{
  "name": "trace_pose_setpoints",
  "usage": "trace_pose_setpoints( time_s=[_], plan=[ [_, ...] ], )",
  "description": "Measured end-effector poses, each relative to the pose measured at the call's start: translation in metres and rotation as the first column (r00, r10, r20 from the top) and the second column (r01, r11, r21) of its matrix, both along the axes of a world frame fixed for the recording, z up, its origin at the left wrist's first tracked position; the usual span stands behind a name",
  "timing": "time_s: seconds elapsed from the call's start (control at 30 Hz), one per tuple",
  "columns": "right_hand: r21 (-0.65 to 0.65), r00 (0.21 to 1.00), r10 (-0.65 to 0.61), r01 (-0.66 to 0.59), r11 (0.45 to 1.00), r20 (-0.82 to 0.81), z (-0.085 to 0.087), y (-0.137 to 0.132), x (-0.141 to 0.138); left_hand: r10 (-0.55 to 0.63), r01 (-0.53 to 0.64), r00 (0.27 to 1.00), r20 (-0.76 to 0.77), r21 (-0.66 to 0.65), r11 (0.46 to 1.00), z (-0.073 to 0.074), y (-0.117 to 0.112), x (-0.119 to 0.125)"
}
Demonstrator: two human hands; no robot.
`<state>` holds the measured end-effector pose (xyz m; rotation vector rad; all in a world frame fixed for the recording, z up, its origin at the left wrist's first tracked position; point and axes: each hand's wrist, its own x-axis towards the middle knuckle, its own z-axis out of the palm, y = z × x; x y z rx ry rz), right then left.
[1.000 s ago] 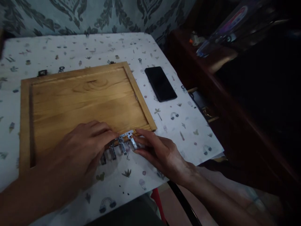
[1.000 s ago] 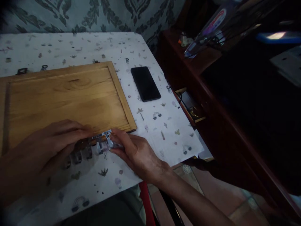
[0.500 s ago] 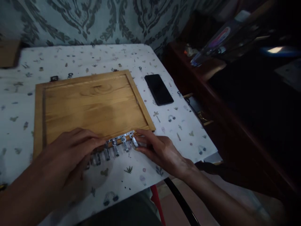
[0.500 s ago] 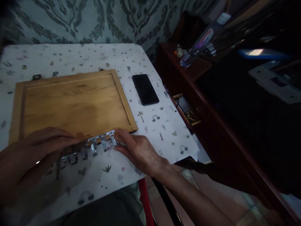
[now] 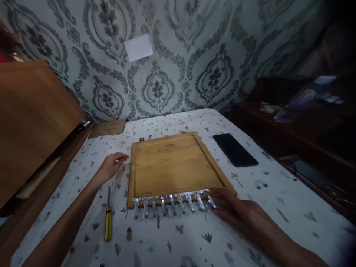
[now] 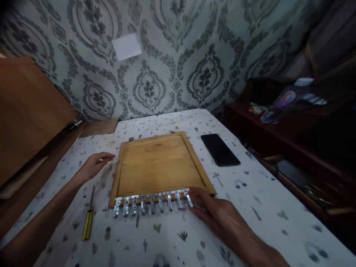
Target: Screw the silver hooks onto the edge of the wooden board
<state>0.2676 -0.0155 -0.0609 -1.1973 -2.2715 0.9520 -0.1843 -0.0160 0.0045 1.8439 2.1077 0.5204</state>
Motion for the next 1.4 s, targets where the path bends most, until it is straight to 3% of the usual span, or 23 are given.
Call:
trace_pose_setpoints(
  time_s=[0.13, 0.3, 0.53, 0.73, 1.1, 1.4],
  plan=[
    [0.02, 0.999, -0.037, 0.037, 0.999, 0.022, 0.007, 0.001, -0.002, 0.161, -0.161, 0.986, -0.051, 0.002, 0.987, -0.013, 0.046, -0.029],
    [0.029, 0.996, -0.073, 0.072, 0.997, 0.054, 0.01, 0.002, -0.004, 0.23, -0.225, 0.969, -0.092, 0.06, 0.972, -0.023, 0.097, -0.039],
    [0.05, 0.997, -0.065, 0.063, 0.997, 0.031, 0.008, 0.001, -0.006, 0.29, -0.29, 0.945, -0.15, 0.025, 0.957, -0.024, 0.138, -0.052],
    [0.038, 0.996, -0.079, 0.078, 0.996, 0.04, 0.012, 0.0, -0.007, 0.298, -0.311, 0.935, -0.193, -0.043, 0.949, -0.027, 0.149, -0.064],
    [-0.053, 0.995, -0.087, 0.09, 0.995, 0.043, 0.01, 0.0, -0.004, 0.29, -0.302, 0.926, -0.242, -0.015, 0.953, -0.031, 0.162, -0.067],
    [-0.072, 0.996, -0.084, 0.087, 0.994, 0.042, 0.01, 0.0, -0.004, 0.327, -0.339, 0.91, -0.255, -0.003, 0.941, -0.028, 0.155, -0.066]
  ],
)
